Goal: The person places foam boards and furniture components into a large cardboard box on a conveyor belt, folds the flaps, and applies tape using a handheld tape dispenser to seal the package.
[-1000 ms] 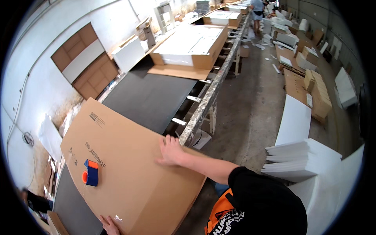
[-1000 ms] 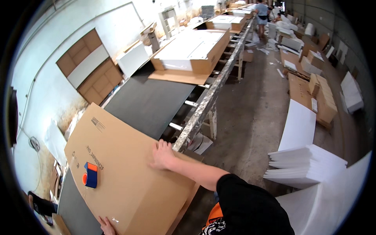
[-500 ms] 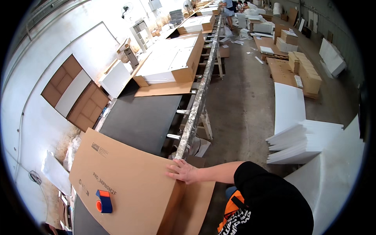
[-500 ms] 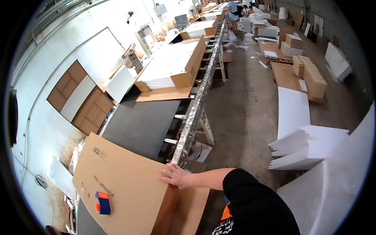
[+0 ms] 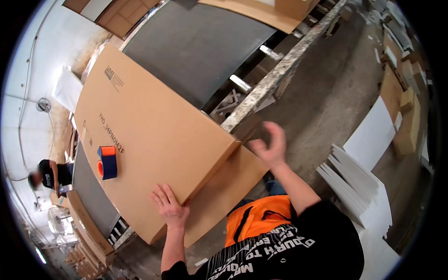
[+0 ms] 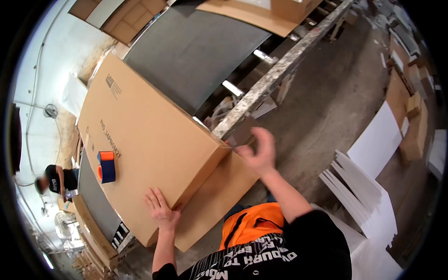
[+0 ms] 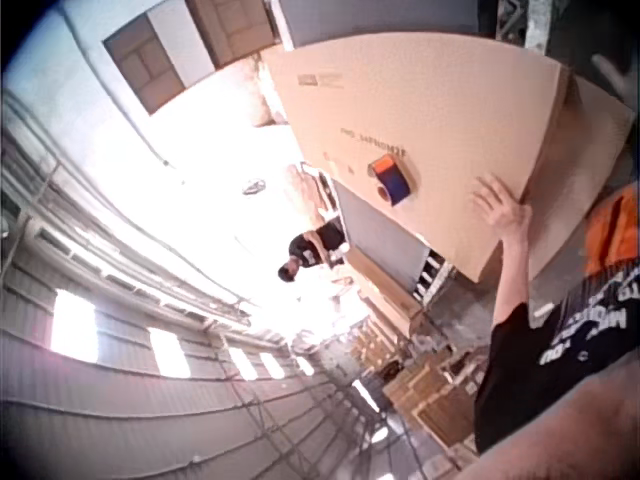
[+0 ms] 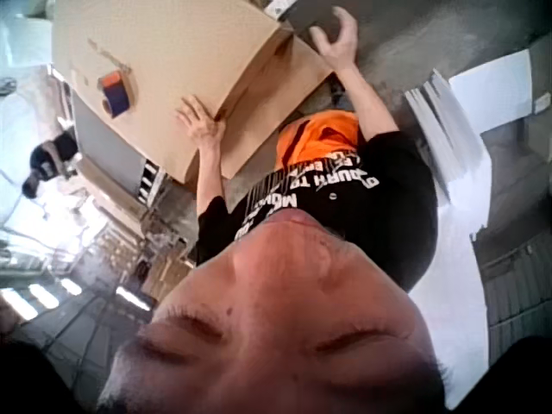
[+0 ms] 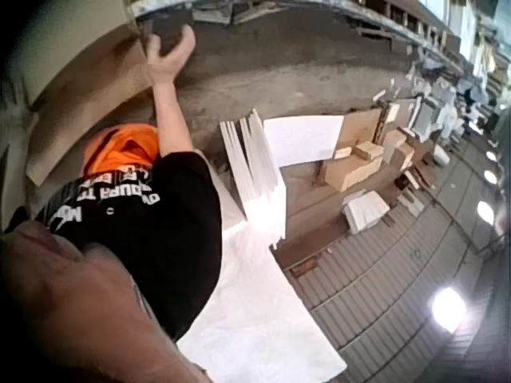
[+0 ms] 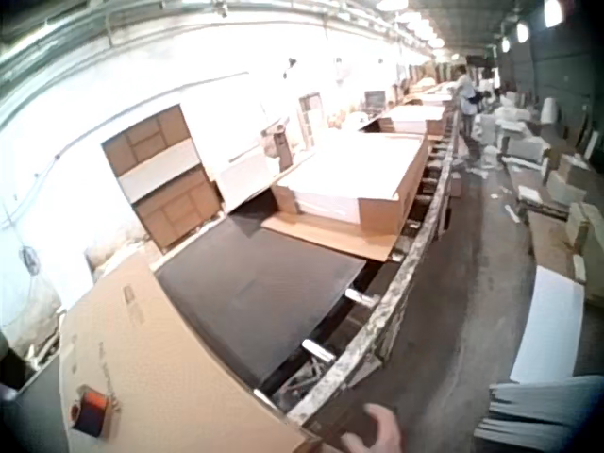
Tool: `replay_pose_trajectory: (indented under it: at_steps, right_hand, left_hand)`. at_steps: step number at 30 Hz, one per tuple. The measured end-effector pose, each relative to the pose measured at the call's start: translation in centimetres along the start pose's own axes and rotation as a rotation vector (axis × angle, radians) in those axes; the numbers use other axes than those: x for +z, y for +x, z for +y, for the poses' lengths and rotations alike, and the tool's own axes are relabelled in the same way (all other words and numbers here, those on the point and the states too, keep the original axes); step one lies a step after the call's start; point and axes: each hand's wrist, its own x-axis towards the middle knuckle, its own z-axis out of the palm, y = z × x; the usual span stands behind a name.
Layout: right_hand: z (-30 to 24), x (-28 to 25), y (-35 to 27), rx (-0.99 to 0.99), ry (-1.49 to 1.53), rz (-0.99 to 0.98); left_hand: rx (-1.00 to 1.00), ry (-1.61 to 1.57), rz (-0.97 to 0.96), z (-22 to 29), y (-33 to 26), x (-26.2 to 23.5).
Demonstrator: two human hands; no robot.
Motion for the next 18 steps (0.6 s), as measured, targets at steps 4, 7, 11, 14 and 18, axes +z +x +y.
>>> replay_pose_trajectory:
  at_steps: [4, 7, 11, 14, 18]
  right_hand:
    - [2.8, -4.4, -4.3, 1.609, 1.364, -0.611]
    - [-7.6, -0.2, -0.3, 1.365, 1.204, -0.604]
    - [-9.7, 4.4, 1.0, 1.309, 0.756, -0.614]
    - [-10.9, 3.5, 1.0, 1.137, 0.636, -0.748]
    - [-11.3, 2.9, 2.0, 0.043, -0.097, -0.526]
  left_hand:
    - [-0.001, 0.002, 0.055, -0.5, -2.3, -0.6]
    - [0.026, -0.094, 0.055, -1.0, -1.7, -1.2]
    - [0.137, -0.111, -0.185, 2.3, 1.5, -5.7]
    - [0.227, -0.188, -0.122, 4.0, 5.0, -3.3]
    - [0.288, -0.196, -0.071, 2.9, 5.9, -4.0]
